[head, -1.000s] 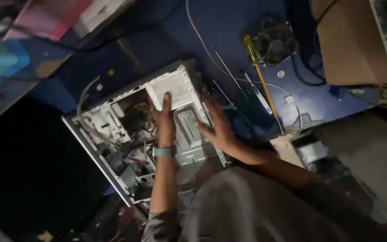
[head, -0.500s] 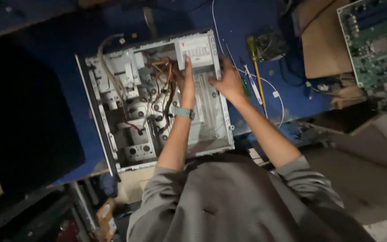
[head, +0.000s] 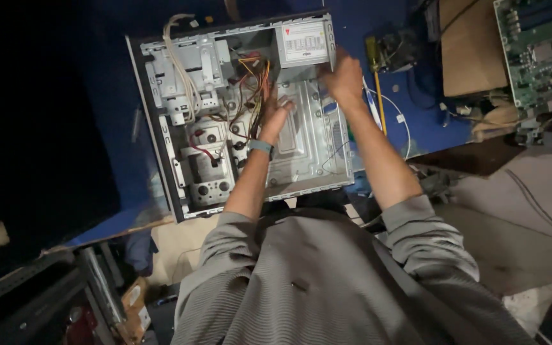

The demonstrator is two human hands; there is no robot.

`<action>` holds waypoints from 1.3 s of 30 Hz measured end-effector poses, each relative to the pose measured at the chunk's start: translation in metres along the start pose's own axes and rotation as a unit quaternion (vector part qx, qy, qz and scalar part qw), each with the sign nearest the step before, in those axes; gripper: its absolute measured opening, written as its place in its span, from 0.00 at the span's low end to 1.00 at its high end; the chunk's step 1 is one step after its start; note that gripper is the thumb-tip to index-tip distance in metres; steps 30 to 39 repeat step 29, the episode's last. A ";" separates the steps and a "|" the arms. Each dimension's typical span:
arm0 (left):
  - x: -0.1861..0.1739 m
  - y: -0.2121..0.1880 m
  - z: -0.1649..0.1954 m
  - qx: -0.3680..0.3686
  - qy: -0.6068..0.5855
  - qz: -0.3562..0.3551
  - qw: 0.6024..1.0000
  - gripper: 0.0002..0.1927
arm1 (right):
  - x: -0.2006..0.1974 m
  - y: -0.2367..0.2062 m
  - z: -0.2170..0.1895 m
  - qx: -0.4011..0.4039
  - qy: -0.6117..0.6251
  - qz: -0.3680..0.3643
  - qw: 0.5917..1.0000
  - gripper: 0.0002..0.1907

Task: The person works on an open desktop computer case on a workbench. They use a screwdriver to unscrew and remove the side panel, then reach inside to detach cables and lift out the power supply unit, repositioning the case and handling internal wiring throughout.

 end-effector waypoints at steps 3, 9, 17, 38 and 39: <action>-0.003 0.002 0.008 0.113 0.224 0.041 0.967 0.47 | -0.006 -0.011 0.019 0.035 0.172 -0.036 0.984 0.32; -0.006 -0.004 0.008 0.113 0.253 0.060 0.959 0.45 | 0.012 -0.058 0.047 0.191 0.313 -0.104 0.925 0.33; -0.002 -0.009 0.006 0.157 0.277 0.048 0.947 0.46 | 0.014 -0.058 0.049 0.202 0.316 -0.085 0.923 0.29; 0.005 -0.029 0.051 0.214 0.279 0.135 0.927 0.44 | 0.008 -0.067 0.046 0.256 0.366 -0.061 0.893 0.29; 0.005 -0.029 0.051 0.214 0.279 0.135 0.927 0.44 | 0.008 -0.067 0.046 0.256 0.366 -0.061 0.893 0.29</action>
Point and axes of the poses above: each hand's wrist, its own y-axis towards the middle knuckle, its own x-axis out of the palm, z = x × y, the point moved 8 cm from there along y, towards the middle knuckle, and after that the axes turned 10 degrees about z, right-handed, at the moved point
